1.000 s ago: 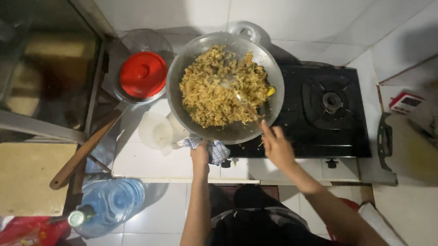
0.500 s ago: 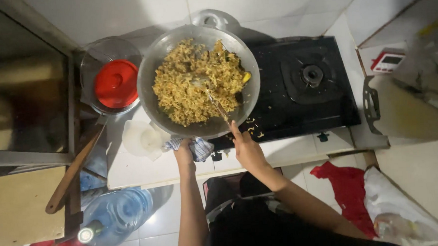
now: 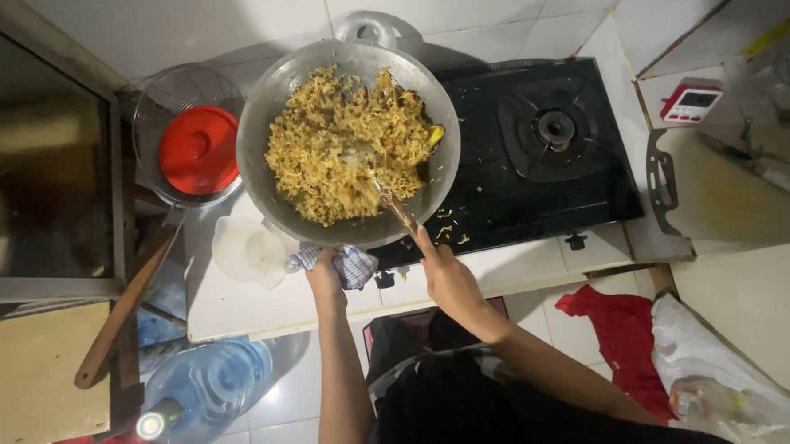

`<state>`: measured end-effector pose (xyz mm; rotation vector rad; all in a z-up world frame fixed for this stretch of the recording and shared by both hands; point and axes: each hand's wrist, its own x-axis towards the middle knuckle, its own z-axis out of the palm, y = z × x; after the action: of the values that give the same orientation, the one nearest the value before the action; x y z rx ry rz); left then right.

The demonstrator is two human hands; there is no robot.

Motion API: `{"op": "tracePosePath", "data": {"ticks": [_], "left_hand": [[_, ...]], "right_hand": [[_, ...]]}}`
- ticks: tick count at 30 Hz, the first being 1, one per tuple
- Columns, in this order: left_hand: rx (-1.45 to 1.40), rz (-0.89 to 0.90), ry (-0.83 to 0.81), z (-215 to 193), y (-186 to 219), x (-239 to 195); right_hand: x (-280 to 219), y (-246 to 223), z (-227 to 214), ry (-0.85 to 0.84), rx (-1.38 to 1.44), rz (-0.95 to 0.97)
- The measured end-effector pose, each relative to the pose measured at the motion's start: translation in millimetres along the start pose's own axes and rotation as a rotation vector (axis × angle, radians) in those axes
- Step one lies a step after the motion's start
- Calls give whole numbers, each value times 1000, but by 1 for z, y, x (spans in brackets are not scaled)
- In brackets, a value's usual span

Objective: Stirring a large quantity of noodles in a wok on a gas stove using a metal spatula to ensure even cooking.

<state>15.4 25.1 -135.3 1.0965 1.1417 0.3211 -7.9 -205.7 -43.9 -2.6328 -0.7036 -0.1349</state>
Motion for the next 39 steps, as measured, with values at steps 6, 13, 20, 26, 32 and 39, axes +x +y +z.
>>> {"op": "tracePosePath", "data": {"ticks": [6, 13, 20, 26, 32, 39], "left_hand": [[7, -4, -1, -2, -9, -1], [-9, -11, 4, 6, 23, -37], [51, -55, -33, 4, -2, -19], [103, -90, -81, 3, 39, -47], [148, -146, -164, -2, 70, -72], [164, -165, -225, -6, 104, -94]], "right_hand": [[-9, 10, -24, 3, 86, 108], [30, 70, -54, 174, -62, 88], [132, 101, -74, -100, -251, 200], [174, 87, -104, -458, -106, 360], [214, 149, -33, -655, 416, 710], [245, 96, -14, -741, 769, 741]]}}
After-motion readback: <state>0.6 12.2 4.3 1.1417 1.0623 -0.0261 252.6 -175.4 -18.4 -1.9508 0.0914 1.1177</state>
